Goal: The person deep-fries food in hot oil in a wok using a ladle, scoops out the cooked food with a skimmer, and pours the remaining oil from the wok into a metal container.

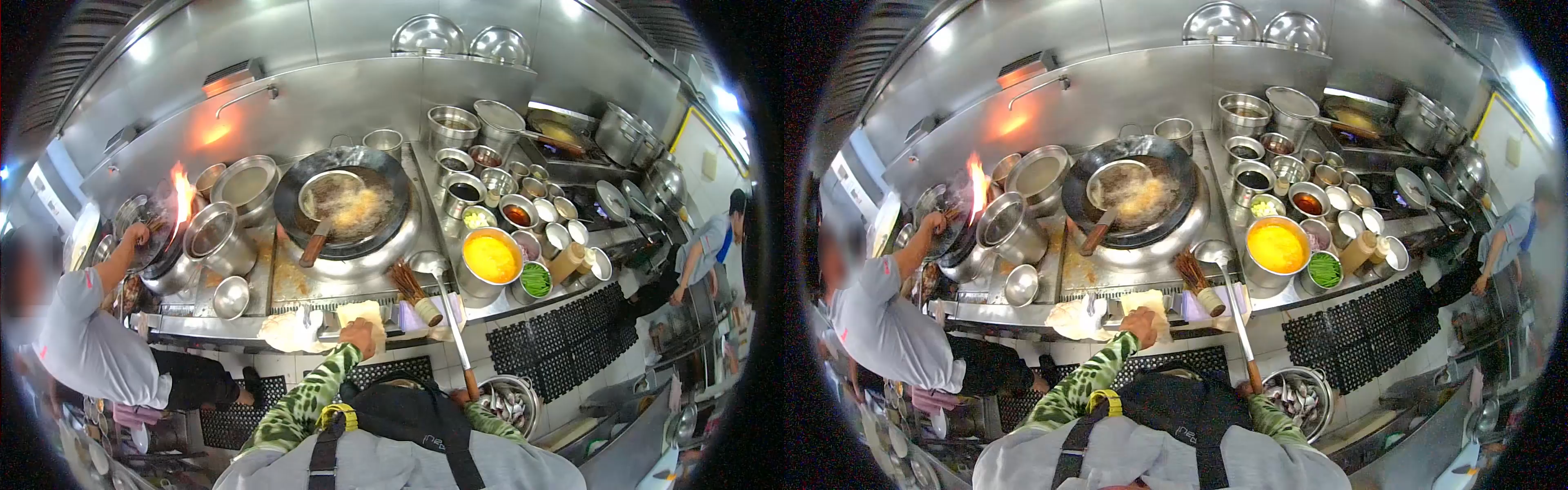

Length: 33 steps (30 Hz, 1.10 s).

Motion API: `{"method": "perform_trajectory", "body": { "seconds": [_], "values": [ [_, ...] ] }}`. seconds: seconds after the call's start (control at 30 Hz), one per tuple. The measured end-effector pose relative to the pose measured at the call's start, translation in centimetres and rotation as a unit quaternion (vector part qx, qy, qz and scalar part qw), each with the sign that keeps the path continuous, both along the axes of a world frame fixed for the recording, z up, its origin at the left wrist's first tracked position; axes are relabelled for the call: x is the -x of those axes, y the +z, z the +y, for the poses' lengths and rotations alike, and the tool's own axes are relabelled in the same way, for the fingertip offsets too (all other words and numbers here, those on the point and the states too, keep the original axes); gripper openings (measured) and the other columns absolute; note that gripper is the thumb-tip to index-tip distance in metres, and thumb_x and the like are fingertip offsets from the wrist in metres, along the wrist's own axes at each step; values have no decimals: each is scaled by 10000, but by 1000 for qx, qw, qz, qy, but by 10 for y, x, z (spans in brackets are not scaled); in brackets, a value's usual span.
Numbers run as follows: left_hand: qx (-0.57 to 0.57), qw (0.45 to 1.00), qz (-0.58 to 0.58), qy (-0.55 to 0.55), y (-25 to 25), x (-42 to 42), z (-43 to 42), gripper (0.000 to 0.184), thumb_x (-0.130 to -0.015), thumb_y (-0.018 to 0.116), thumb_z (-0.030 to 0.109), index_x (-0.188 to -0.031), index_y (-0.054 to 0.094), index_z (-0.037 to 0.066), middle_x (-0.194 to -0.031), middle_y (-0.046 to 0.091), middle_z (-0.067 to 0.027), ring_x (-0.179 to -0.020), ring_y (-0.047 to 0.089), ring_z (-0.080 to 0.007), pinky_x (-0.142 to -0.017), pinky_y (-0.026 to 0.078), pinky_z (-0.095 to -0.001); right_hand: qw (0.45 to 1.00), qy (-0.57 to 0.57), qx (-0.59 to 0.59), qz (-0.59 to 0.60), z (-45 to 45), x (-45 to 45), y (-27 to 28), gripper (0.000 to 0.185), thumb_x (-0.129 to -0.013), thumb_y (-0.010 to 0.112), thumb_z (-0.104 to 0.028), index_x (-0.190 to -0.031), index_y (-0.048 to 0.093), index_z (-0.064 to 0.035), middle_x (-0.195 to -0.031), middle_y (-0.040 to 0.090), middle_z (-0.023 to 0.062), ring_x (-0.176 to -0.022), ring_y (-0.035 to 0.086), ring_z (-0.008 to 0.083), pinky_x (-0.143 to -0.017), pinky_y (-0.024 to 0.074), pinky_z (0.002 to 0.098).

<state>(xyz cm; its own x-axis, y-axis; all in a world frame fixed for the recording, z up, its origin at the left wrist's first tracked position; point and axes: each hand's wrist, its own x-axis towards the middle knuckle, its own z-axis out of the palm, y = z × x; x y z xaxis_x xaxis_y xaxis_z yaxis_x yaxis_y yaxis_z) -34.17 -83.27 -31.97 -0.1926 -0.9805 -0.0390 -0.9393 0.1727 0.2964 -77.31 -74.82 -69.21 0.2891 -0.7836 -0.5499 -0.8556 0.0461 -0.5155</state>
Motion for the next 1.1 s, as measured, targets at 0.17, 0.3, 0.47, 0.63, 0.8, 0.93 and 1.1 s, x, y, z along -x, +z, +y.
{"method": "perform_trajectory", "body": {
  "seconds": [0.17,0.3,0.47,0.63,0.8,0.93,1.1],
  "values": [
    [-99,846,483,203,-47,-55,-55,345,-842,597,349,-1030,608,60,-1074,631,-157,-920,620,-296,-777,511,-429,1000,10,4,3,-4,-2,-2,516,-874,516,-444,-1188,566,-37,-802,680,155,-700,655,350,-607,501,495],
    [-51,465,816,341,45,-105,-84,489,-879,545,492,-1134,567,75,-925,657,-137,-749,636,-255,-612,508,-353,1000,11,8,5,-5,-5,-5,523,-878,509,-446,-1201,560,-37,-806,681,158,-699,656,354,-601,503,498],
    [-204,459,804,318,132,-122,-123,524,-911,502,472,-1201,529,36,-1028,646,-162,-808,651,-262,-566,523,-332,1000,10,12,6,-5,-5,-7,533,-883,500,-447,-1218,553,-36,-811,683,161,-698,659,360,-595,506,502],
    [-291,399,816,300,145,-128,-151,401,-901,555,306,-1173,514,13,-1018,628,-189,-645,587,-159,-485,486,-238,1000,6,25,10,-3,-6,-14,543,-888,491,-449,-1235,546,-35,-815,685,165,-697,661,365,-588,509,505],
    [-312,381,829,266,150,-134,-178,222,-884,535,144,-1038,507,-13,-909,602,-143,-569,518,-107,-439,420,-210,998,5,61,25,9,-5,-46,552,-892,482,-450,-1252,539,-35,-820,687,168,-696,663,370,-581,511,509],
    [-325,408,814,256,164,-103,-166,83,-846,497,87,-851,479,7,-696,487,-38,-521,442,-103,-424,344,-218,997,19,69,31,15,-18,-52,524,-891,489,-428,-1226,552,-31,-835,682,163,-718,655,360,-606,512,496],
    [-291,424,821,248,166,-80,-116,50,-859,521,82,-862,508,34,-718,542,-27,-542,471,-77,-417,339,-207,996,74,55,-6,8,-60,-19,444,-884,513,-373,-1147,592,-23,-867,669,148,-774,633,329,-676,512,459]
  ]
}}
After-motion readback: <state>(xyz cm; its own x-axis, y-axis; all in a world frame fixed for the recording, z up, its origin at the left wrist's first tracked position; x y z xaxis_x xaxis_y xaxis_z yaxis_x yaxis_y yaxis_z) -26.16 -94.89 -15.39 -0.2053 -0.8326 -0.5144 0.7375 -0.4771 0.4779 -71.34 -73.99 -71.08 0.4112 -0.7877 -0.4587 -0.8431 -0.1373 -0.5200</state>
